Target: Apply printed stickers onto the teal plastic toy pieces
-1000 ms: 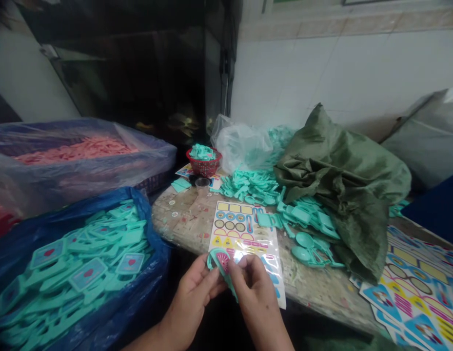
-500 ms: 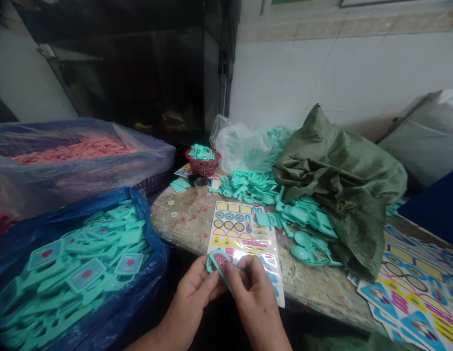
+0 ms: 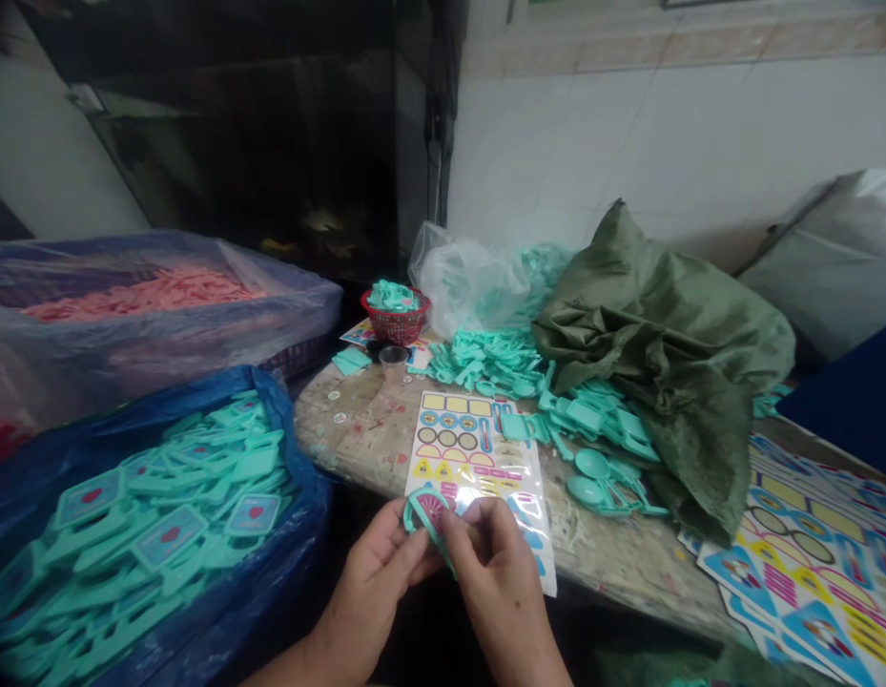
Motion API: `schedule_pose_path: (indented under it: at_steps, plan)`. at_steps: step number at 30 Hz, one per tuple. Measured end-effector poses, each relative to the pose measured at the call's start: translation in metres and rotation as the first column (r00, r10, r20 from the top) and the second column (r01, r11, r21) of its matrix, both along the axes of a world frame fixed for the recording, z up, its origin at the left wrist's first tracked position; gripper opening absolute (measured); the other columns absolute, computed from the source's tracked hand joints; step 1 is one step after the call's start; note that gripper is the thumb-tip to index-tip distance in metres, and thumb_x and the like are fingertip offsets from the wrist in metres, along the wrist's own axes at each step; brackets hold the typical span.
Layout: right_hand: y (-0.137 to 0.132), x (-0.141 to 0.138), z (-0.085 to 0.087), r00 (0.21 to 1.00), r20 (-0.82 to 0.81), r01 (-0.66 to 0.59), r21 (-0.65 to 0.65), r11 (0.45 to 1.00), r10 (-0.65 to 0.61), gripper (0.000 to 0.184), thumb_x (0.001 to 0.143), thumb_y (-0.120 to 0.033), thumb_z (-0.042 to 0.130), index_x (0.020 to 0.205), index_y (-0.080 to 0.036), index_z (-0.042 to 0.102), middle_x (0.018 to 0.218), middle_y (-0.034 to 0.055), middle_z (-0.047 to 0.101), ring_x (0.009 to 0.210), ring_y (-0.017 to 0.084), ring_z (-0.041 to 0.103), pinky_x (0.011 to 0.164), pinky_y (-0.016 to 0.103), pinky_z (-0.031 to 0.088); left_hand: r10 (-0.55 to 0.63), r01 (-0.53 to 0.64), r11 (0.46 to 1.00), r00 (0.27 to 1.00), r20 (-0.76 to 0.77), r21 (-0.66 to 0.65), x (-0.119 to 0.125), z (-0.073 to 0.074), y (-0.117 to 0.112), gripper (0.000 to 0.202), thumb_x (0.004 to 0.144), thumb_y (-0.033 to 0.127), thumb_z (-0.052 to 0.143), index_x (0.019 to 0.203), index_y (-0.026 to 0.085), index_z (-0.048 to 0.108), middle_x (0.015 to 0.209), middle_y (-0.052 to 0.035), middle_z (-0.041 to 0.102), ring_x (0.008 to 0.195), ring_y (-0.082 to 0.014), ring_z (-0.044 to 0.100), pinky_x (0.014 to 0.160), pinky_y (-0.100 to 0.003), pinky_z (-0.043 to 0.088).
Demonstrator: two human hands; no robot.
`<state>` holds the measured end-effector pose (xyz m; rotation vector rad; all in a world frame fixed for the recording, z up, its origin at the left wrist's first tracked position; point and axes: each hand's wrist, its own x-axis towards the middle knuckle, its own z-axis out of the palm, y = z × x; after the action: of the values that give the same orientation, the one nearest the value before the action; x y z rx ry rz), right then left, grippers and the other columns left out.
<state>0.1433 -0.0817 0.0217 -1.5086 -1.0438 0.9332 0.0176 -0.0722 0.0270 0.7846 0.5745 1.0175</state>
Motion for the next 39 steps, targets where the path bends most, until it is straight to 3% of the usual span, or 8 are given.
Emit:
schedule_pose_path:
  at_steps: [16, 26, 33, 36, 39]
  plan:
    - [-0.001, 0.000, 0.002, 1.000, 0.020, -0.003, -0.013, 1.000, 0.003, 0.037, 0.071, -0.055, 0.061, 0.074, -0.022, 0.044, 0.059, -0.0055, 0.046, 0.055, 0.011, 0.041, 0.050, 0.022, 0.036, 0.000, 0.001, 1.000, 0.999, -0.044, 0.016, 0.001, 0.002, 0.000, 0.026, 0.087, 0.024, 0.051, 0.112, 0.020, 0.056, 0.121, -0.0086, 0.061, 0.117, -0.0256, 0.052, 0.097, -0.038, 0.045]
    - [0.000, -0.001, 0.004, 0.979, 0.204, -0.009, 0.043, 0.999, 0.000, 0.035, 0.076, -0.053, 0.055, 0.073, -0.022, 0.041, 0.058, -0.0063, 0.043, 0.052, 0.009, 0.040, 0.047, 0.021, 0.034, 0.015, -0.013, 0.998, 0.999, -0.038, 0.057, 0.001, 0.000, 0.001, 0.027, 0.088, 0.024, 0.050, 0.114, 0.020, 0.055, 0.120, -0.0081, 0.061, 0.115, -0.0235, 0.054, 0.098, -0.038, 0.044]
    - [0.000, 0.009, -0.001, 0.866, 0.499, 0.009, 0.050, 0.999, -0.033, 0.033, 0.079, -0.052, 0.054, 0.076, -0.021, 0.044, 0.069, -0.0015, 0.051, 0.062, 0.014, 0.049, 0.055, 0.026, 0.039, 0.089, -0.070, 0.993, 0.970, -0.225, 0.091, 0.000, -0.013, 0.000, 0.029, 0.084, 0.032, 0.056, 0.111, 0.022, 0.057, 0.117, -0.0038, 0.064, 0.108, -0.0206, 0.058, 0.096, -0.032, 0.047]
    - [-0.005, 0.010, 0.001, 0.887, 0.455, 0.043, 0.085, 0.995, -0.078, 0.038, 0.072, -0.051, 0.064, 0.087, -0.020, 0.049, 0.082, 0.0023, 0.056, 0.073, 0.016, 0.053, 0.065, 0.028, 0.044, 0.124, -0.107, 0.992, 0.932, -0.341, 0.068, -0.003, -0.016, 0.001, 0.032, 0.081, 0.038, 0.058, 0.108, 0.021, 0.059, 0.115, -0.0033, 0.065, 0.104, -0.0210, 0.061, 0.090, -0.030, 0.051]
    - [-0.011, 0.005, 0.005, 0.939, 0.339, 0.004, 0.169, 0.986, -0.062, 0.034, 0.074, -0.041, 0.066, 0.097, -0.019, 0.056, 0.088, 0.0031, 0.057, 0.079, 0.015, 0.053, 0.071, 0.027, 0.045, 0.052, -0.015, 0.996, 0.898, -0.437, 0.089, -0.008, -0.017, 0.004, 0.038, 0.081, 0.042, 0.057, 0.113, 0.022, 0.057, 0.117, -0.0031, 0.064, 0.107, -0.0219, 0.059, 0.090, -0.030, 0.050]
